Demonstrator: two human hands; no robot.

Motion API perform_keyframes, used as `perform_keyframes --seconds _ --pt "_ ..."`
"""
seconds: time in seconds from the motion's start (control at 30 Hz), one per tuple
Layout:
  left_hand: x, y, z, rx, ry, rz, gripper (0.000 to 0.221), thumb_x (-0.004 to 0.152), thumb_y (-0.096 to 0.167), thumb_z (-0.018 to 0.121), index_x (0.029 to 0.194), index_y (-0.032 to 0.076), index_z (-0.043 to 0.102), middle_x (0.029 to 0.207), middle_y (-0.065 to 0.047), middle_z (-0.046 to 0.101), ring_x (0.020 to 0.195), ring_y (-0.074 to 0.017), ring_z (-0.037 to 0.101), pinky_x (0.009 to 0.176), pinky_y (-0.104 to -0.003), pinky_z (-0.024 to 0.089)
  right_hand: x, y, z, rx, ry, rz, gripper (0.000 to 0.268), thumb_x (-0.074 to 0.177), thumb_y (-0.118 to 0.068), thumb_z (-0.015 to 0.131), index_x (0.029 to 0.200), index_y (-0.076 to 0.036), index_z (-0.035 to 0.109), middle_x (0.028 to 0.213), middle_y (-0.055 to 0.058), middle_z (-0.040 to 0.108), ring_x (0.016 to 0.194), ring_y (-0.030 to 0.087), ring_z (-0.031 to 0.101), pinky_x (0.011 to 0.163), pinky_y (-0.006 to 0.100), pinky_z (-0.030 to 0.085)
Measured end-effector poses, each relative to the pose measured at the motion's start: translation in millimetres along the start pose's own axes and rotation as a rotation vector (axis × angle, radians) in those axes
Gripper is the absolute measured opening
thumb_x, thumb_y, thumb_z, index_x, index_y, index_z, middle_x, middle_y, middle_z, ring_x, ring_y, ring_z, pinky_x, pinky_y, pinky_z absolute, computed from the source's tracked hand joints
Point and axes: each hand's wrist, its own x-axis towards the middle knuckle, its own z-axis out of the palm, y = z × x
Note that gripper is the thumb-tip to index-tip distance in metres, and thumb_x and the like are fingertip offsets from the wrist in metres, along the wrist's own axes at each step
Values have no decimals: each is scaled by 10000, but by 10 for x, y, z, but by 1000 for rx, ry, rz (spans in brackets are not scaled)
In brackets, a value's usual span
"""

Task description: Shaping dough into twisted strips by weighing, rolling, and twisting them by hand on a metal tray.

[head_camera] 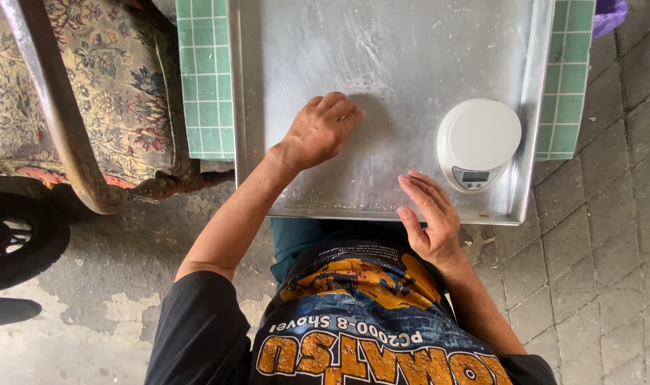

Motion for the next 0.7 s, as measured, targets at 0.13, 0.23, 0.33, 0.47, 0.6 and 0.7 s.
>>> perform_keyframes --seconds 0.13,0.23,0.33,0.47,0.6,0.7 --pt "57 -4 -4 -16 35 -51 103 963 188 646 935 150 737 928 -7 673 962 -224 693 732 -339 568 0 -27 -28 24 16 19 352 994 -141 637 1257 87 685 1234 239 708 1176 480 658 1001 549 507" --pt "13 -25 30 3 8 -48 147 941 216 681 1045 142 753 1014 -43 703 1042 -244 692 812 -361 576 21 -36 -27 -54 19 -37 349 987 -145 659 1254 77 696 1225 231 715 1168 469 666 1005 547 502" --pt "142 73 -273 -116 -55 -195 434 1073 305 661 1395 31 564 1463 -193 563 1356 -379 561 1046 -513 585 -5 -18 -101 -217 -30 -103 359 1053 -190 597 1315 56 610 1292 221 687 1269 390 642 1143 511 514" --pt "210 212 -280 -112 -136 -354 666 1218 498 437 1702 188 101 1775 -91 67 1674 -321 52 1404 -576 155 -84 69 -162 -306 52 -129 406 1064 -233 570 1358 48 576 1328 228 668 1314 412 608 1203 556 443" --pt "500 261 -217 83 -587 -220 760 1139 688 195 1714 196 138 1698 -201 -8 1570 -461 3 1235 -725 34 -59 75 -180 -412 72 -127 411 1079 -253 530 1336 65 567 1319 277 663 1331 481 564 1209 619 368" --pt "562 149 44 31 -454 -81 766 1126 682 239 1700 174 245 1677 -212 74 1536 -491 75 1181 -784 89 -70 105 -151 -421 96 -122 422 1075 -274 528 1333 56 576 1315 271 669 1346 467 554 1219 613 360"
